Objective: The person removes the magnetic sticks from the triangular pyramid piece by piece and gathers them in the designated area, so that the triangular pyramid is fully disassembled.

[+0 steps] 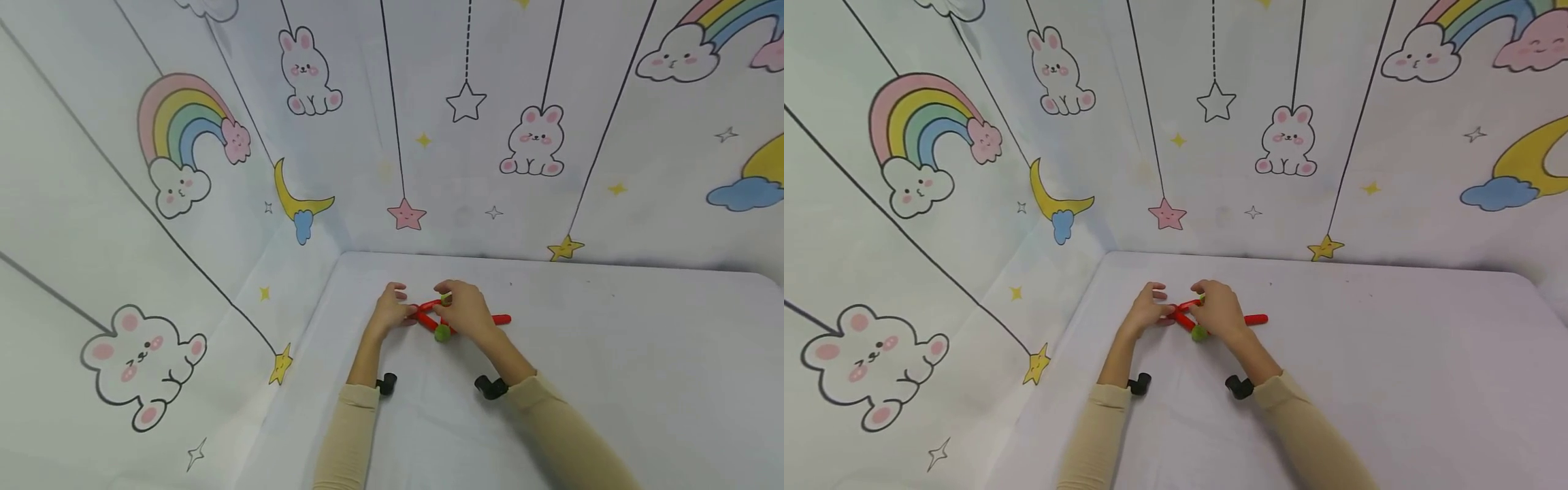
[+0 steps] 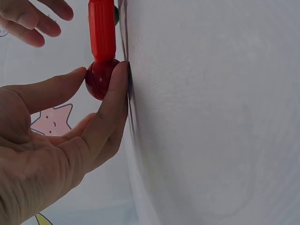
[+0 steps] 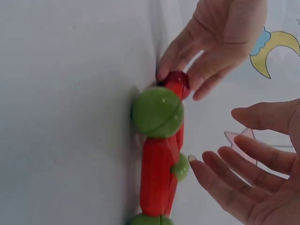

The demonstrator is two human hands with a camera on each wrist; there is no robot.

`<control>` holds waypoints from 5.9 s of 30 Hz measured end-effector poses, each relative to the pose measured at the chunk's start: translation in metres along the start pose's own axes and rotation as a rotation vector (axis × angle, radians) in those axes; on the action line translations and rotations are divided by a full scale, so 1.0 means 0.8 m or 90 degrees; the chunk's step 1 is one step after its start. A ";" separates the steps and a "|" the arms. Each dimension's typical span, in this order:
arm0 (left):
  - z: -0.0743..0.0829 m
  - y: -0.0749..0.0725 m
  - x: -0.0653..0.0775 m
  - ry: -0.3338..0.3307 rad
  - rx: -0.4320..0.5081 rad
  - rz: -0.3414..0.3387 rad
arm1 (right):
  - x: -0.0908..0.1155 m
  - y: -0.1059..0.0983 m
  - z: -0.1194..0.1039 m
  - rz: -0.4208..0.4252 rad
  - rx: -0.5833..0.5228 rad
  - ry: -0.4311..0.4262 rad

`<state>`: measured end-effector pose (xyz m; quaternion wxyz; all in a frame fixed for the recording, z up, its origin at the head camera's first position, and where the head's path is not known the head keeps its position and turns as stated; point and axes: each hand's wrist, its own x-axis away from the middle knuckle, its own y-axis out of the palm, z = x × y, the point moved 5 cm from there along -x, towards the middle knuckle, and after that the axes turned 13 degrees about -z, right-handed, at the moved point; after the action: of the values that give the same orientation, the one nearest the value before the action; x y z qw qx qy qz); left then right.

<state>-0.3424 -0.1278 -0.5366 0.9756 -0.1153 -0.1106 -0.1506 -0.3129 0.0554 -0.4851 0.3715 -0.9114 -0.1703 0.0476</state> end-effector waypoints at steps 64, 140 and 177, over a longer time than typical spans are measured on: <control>0.000 -0.035 -0.003 -0.003 0.086 0.029 | -0.036 0.046 0.031 -0.100 -0.014 -0.136; 0.013 0.008 -0.022 0.054 -0.070 -0.114 | -0.005 -0.004 0.087 -0.009 -0.092 0.051; 0.010 0.024 -0.025 0.016 -0.001 -0.037 | -0.026 0.000 0.094 -0.059 -0.121 -0.019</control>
<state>-0.3564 -0.1025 -0.5376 0.9720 -0.1108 -0.1019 -0.1803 -0.3487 0.0977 -0.5398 0.2829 -0.9327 -0.2219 0.0276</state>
